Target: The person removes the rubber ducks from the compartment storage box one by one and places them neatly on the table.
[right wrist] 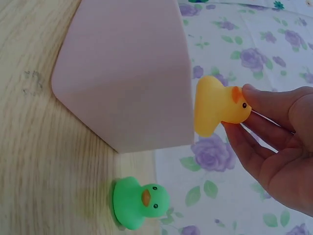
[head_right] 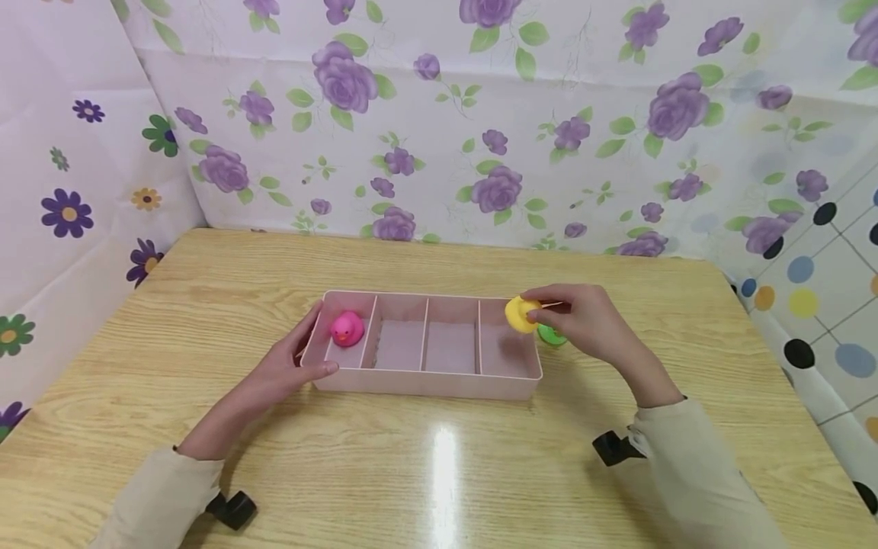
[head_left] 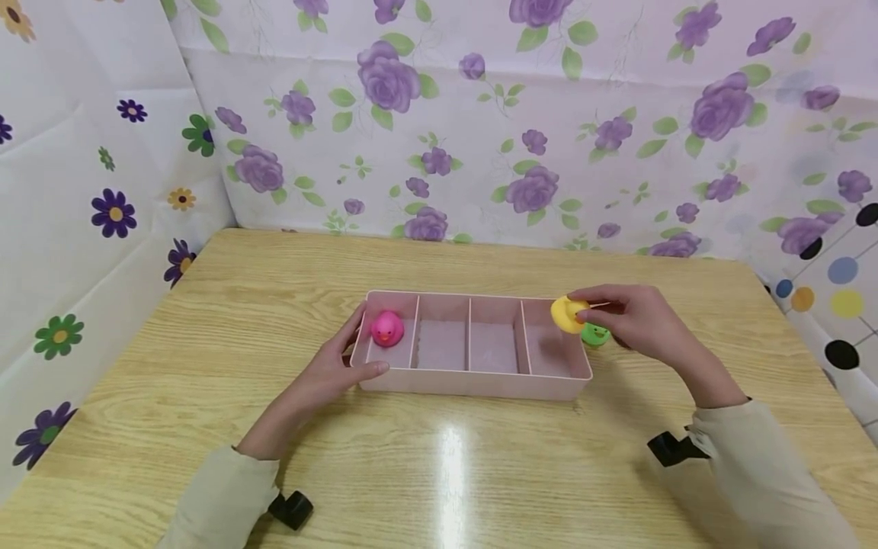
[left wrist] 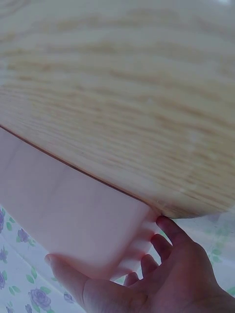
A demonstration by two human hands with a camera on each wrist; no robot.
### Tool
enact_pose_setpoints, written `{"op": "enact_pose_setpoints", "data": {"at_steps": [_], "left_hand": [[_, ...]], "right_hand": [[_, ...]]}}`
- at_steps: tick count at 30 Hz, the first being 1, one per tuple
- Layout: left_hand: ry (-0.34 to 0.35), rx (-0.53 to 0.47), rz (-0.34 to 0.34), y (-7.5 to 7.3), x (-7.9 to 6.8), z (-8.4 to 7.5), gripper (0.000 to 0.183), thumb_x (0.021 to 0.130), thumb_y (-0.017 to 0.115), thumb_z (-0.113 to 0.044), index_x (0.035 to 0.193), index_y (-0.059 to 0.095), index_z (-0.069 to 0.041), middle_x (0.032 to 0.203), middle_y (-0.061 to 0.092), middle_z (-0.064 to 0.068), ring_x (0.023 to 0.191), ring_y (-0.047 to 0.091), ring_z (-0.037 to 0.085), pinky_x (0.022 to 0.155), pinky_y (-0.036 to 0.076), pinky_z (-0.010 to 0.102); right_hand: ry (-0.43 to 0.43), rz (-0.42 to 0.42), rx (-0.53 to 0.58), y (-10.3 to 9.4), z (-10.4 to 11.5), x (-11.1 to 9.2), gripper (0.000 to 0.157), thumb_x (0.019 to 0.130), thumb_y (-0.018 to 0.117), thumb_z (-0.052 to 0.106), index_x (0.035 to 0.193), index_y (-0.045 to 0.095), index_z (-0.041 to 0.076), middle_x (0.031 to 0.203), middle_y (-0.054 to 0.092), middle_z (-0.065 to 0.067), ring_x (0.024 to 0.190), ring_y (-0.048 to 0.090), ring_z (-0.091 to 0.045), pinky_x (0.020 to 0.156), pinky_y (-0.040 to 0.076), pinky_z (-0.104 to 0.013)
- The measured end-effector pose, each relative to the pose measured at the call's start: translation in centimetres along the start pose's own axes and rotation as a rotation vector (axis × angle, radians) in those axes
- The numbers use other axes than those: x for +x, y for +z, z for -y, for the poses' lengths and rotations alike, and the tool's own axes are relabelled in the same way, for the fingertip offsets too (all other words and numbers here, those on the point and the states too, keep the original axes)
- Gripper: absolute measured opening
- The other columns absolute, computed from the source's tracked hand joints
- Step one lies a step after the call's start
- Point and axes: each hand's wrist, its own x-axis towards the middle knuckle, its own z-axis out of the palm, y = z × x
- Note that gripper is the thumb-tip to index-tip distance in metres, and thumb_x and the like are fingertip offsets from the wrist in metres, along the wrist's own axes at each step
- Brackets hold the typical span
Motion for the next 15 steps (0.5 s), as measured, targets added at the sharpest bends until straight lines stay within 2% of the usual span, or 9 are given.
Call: {"op": "enact_pose_setpoints", "data": {"at_steps": [2, 5, 15], "left_hand": [[-0.004, -0.004, -0.001, 0.0, 0.0, 0.0, 0.097, 0.087, 0.073, -0.018, 0.157, 0.008, -0.02, 0.153, 0.026, 0.02, 0.125, 0.042, 0.036, 0.093, 0.044, 0.04], [-0.007, -0.01, -0.002, 0.0, -0.1, -0.1, 0.096, 0.087, 0.073, -0.017, 0.157, 0.008, -0.02, 0.153, 0.027, 0.02, 0.123, 0.044, 0.037, 0.092, 0.045, 0.039], [-0.006, -0.006, 0.004, 0.1, -0.1, -0.2, 0.097, 0.087, 0.073, -0.018, 0.157, 0.007, -0.02, 0.152, 0.027, 0.021, 0.123, 0.044, 0.037, 0.093, 0.045, 0.039]], "right_hand": [[0.005, -0.003, -0.001, -0.3, -0.1, -0.1, 0.031, 0.091, 0.07, 0.019, 0.119, 0.069, 0.006, 0.107, 0.069, -0.017, 0.065, 0.063, -0.017, 0.056, 0.048, -0.024], [-0.009, -0.012, -0.026, -0.7, -0.5, -0.1, 0.031, 0.091, 0.069, 0.02, 0.119, 0.07, 0.006, 0.114, 0.067, -0.018, 0.089, 0.069, -0.023, 0.07, 0.051, -0.022], [0.009, -0.011, -0.068, -2.0, -1.8, -0.7, 0.033, 0.093, 0.066, 0.022, 0.122, 0.068, 0.004, 0.117, 0.065, -0.021, 0.097, 0.066, -0.032, 0.074, 0.054, -0.027]]}}
